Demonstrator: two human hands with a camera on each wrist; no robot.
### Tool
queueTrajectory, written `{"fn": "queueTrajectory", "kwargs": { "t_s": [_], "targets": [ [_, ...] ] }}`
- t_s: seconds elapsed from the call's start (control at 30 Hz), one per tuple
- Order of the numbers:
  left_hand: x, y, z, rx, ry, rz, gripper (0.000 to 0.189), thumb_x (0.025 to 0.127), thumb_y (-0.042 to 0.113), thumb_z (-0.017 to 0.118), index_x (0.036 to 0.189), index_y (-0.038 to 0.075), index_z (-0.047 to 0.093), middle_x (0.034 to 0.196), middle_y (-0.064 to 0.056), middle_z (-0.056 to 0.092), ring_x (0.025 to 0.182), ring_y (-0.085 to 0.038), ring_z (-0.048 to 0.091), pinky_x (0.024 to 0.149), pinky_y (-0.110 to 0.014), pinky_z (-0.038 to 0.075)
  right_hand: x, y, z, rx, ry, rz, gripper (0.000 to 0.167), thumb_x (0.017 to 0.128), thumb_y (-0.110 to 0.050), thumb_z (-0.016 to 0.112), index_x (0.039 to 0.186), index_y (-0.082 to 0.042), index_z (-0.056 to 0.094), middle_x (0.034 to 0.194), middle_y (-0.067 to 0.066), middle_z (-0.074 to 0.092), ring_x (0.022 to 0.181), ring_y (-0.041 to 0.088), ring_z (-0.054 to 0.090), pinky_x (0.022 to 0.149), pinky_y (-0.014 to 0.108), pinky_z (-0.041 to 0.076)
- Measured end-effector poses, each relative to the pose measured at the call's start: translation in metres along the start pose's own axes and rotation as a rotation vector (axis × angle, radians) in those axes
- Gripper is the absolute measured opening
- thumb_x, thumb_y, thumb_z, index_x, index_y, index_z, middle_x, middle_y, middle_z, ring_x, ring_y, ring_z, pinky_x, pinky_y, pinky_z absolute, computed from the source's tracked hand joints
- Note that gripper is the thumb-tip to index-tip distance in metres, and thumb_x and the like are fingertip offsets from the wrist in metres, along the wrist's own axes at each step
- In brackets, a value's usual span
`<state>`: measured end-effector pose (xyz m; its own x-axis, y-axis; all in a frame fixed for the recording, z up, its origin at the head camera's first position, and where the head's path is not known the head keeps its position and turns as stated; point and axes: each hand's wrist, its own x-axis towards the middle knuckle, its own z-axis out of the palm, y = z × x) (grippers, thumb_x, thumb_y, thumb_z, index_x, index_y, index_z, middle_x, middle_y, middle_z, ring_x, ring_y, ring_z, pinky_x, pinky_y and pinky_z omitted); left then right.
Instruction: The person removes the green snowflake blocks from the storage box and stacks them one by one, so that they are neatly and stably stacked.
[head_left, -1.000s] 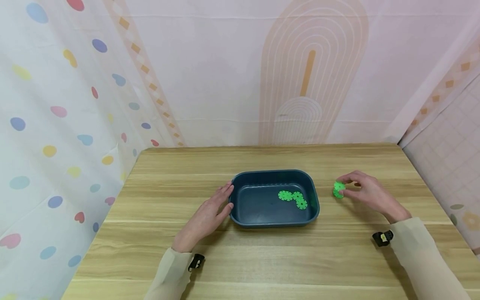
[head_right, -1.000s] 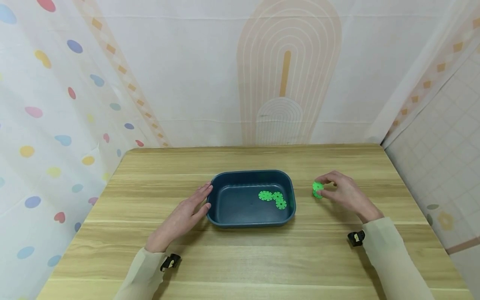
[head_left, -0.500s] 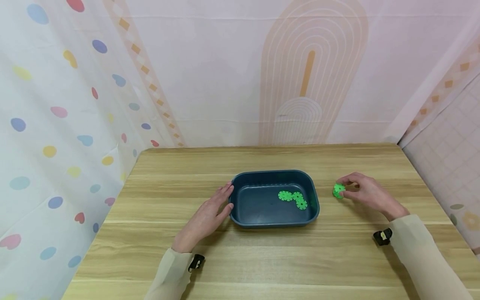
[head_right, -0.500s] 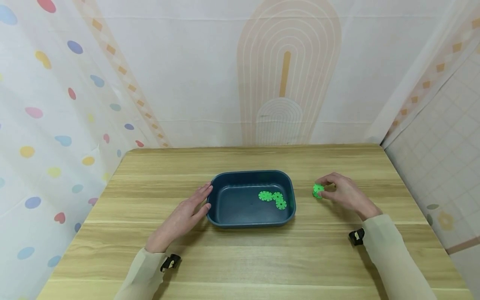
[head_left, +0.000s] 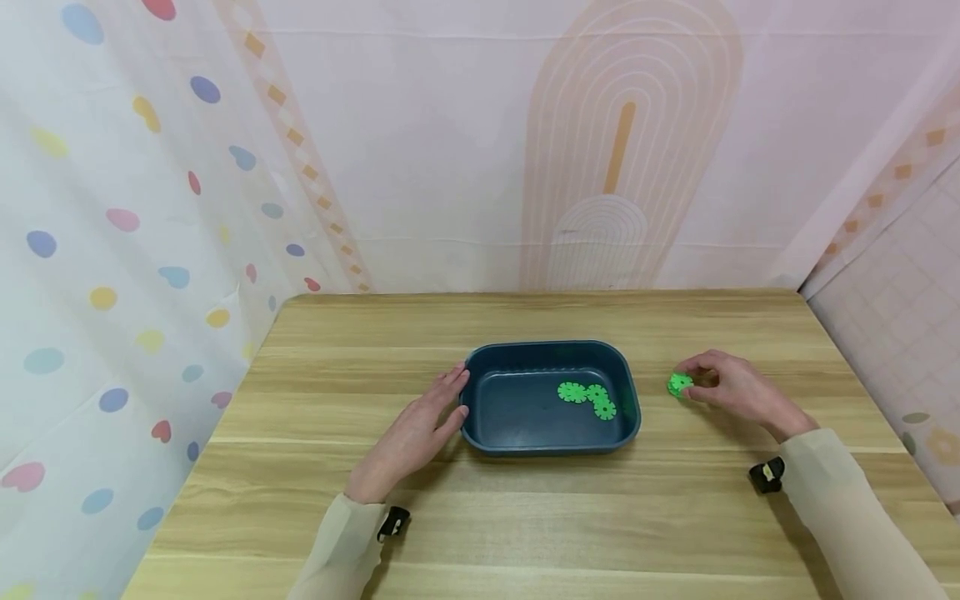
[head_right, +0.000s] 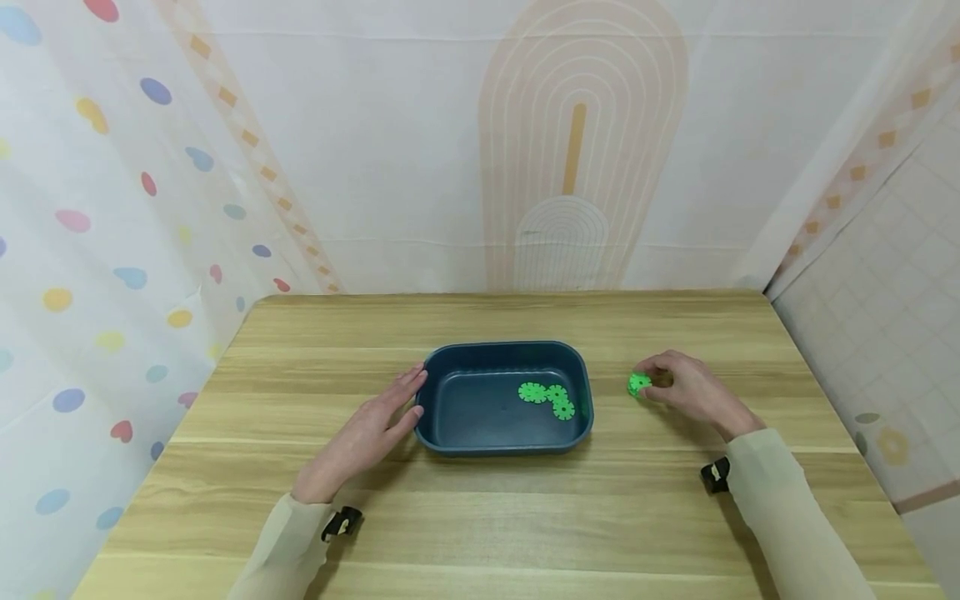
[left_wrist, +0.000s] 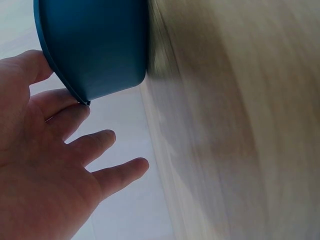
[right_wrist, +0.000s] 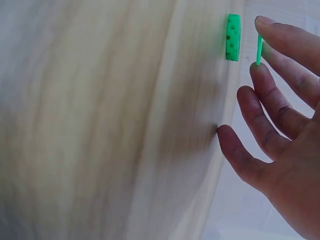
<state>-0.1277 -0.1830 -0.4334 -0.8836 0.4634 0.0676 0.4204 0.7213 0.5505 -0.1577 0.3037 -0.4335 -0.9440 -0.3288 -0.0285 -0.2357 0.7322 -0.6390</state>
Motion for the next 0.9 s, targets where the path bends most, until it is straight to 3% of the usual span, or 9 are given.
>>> {"fn": "queueTrajectory", "kwargs": {
  "t_s": [0.1, 0.3, 0.6, 0.9],
  "targets": [
    [0.0004, 0.0, 0.0, -0.002, 0.0, 0.0, 0.058, 0.111, 0.027, 0.051, 0.16, 0.004, 0.035, 0.169, -0.01, 0.027, 0.155, -0.036, 0.024, 0.122, -0.056, 0.027, 0.0003, 0.0009, 0.0002, -0.006, 0.0, 0.005, 0.032, 0.094, -0.011, 0.076, 0.123, 0.001, 0.069, 0.116, 0.013, 0.066, 0.103, 0.027, 0.062, 0.088, 0.039, 0.054],
    [0.0003, 0.0006, -0.0004, 0.0, -0.003, -0.006, 0.058, 0.11, 0.027, 0.052, 0.161, 0.004, 0.034, 0.169, -0.01, 0.027, 0.155, -0.036, 0.024, 0.122, -0.056, 0.027, 0.0019, 0.001, 0.0007, -0.011, 0.003, -0.021, 0.032, 0.094, -0.012, 0.077, 0.122, 0.001, 0.07, 0.115, 0.014, 0.067, 0.103, 0.027, 0.062, 0.088, 0.043, 0.054],
    [0.0005, 0.001, -0.0009, 0.001, -0.002, -0.007, 0.057, 0.11, 0.027, 0.052, 0.16, 0.004, 0.036, 0.169, -0.01, 0.028, 0.155, -0.036, 0.025, 0.121, -0.056, 0.027, 0.0034, 0.0028, 0.0026, -0.017, -0.006, -0.015, 0.031, 0.094, -0.012, 0.078, 0.121, 0.0, 0.071, 0.114, 0.012, 0.067, 0.101, 0.025, 0.061, 0.084, 0.029, 0.053],
    [0.0005, 0.0009, -0.0008, 0.004, -0.001, -0.008, 0.058, 0.11, 0.026, 0.053, 0.16, 0.004, 0.036, 0.169, -0.009, 0.027, 0.155, -0.036, 0.025, 0.121, -0.056, 0.028, 0.004, 0.0037, 0.0033, -0.028, -0.01, -0.027, 0.029, 0.094, -0.014, 0.078, 0.119, -0.001, 0.072, 0.114, 0.012, 0.067, 0.101, 0.026, 0.061, 0.086, 0.035, 0.054]
  ]
}}
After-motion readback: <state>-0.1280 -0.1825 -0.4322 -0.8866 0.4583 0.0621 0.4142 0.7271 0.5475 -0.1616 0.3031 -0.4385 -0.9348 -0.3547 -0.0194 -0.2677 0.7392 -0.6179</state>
